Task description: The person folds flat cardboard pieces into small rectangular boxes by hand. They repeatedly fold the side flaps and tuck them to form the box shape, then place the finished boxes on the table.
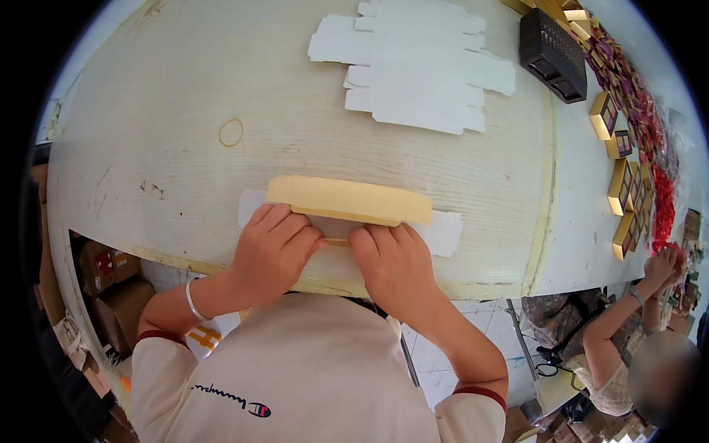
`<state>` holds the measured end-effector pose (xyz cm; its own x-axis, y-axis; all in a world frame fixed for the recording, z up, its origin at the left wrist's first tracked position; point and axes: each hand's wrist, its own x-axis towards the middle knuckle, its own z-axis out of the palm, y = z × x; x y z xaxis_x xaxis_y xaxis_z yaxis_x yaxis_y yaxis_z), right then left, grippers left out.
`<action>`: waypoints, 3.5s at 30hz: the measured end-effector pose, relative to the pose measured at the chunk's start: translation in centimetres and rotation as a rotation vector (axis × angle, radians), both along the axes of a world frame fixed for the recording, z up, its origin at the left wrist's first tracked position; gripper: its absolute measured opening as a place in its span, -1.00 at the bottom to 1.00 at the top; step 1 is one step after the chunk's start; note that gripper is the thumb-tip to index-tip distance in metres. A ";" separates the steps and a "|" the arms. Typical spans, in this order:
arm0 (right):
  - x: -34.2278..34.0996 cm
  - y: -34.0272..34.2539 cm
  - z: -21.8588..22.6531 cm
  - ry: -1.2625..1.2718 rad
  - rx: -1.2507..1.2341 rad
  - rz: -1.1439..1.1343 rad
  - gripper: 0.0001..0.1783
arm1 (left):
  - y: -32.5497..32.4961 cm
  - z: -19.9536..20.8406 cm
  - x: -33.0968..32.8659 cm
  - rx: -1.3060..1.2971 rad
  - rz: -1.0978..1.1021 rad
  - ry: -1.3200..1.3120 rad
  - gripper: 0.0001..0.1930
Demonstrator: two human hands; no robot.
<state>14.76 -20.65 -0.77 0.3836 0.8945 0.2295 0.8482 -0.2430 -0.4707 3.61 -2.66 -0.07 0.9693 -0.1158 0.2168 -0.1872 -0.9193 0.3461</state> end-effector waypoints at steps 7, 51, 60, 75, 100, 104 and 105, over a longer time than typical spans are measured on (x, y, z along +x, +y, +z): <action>0.3 0.4 -0.2 -0.157 0.072 0.066 -0.77 | 4.0 4.2 2.2 -0.073 -0.104 -0.305 -0.66; 1.6 -1.6 1.3 0.333 0.011 0.167 -0.80 | -1.0 -0.5 3.0 -0.284 -0.278 -0.114 -0.84; -0.9 -3.7 1.9 0.123 0.094 0.054 -0.72 | -1.1 -0.7 2.2 -0.396 -0.178 -0.041 -0.89; -1.1 -2.2 -0.4 0.312 0.373 0.030 -0.68 | 1.1 -0.2 1.7 -0.513 -0.343 0.064 -0.67; -2.1 -1.3 0.7 0.016 0.061 -0.012 -0.78 | -1.6 0.0 0.3 -0.167 -0.129 -0.100 -0.78; -1.4 -0.9 1.9 0.259 -0.105 -0.015 -0.79 | -1.9 0.5 0.6 -0.251 -0.093 0.079 -0.86; -1.2 -0.8 2.1 0.292 -0.160 -0.008 -0.78 | -1.9 0.7 0.5 -0.240 -0.084 0.121 -0.87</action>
